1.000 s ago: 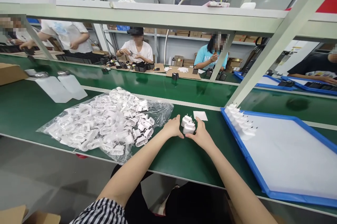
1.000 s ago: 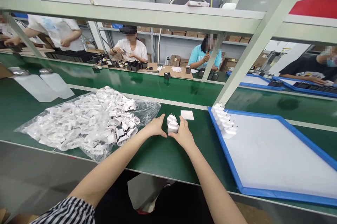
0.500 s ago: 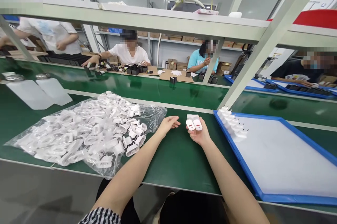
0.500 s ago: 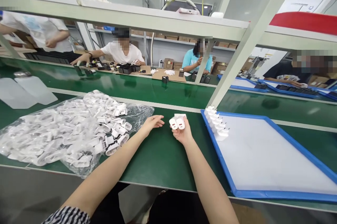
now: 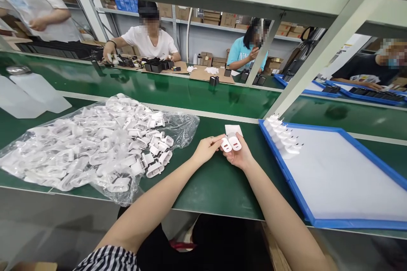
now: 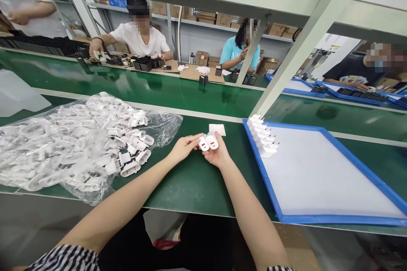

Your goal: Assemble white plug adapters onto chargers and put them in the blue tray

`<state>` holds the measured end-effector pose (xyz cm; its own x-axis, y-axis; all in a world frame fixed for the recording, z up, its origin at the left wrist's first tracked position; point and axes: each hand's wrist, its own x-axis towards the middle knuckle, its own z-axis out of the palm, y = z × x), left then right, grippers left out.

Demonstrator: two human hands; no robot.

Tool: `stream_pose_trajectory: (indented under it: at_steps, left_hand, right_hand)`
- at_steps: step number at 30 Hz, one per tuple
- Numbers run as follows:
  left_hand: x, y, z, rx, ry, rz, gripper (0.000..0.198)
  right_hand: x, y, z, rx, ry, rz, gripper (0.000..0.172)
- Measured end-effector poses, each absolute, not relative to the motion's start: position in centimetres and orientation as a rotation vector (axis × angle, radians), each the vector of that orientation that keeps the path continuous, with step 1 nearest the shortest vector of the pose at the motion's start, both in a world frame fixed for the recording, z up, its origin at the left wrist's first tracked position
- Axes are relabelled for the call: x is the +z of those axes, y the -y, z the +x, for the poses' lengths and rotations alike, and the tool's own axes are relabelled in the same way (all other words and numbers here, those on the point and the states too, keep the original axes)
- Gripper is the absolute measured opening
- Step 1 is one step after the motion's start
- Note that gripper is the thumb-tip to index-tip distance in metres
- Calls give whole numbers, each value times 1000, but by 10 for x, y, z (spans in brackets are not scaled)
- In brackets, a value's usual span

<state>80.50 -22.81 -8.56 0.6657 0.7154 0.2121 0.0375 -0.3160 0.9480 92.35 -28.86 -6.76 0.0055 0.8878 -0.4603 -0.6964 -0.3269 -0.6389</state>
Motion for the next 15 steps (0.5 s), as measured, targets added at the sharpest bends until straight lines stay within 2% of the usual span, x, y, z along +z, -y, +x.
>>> stream_pose_trajectory:
  at_steps: [9,12,15]
  left_hand:
    - [-83,236,807,757,-620,1855,34]
    - [-80,236,806,769,-598,1778,39]
    - [-76,235,802,814,-609,1733,39]
  right_hand:
    - [-63,290,918,1565,292,-1069,41]
    - [-47,308,918,1399,375,-1036,39]
    - [-27,349,936,1064,487,-1007,42]
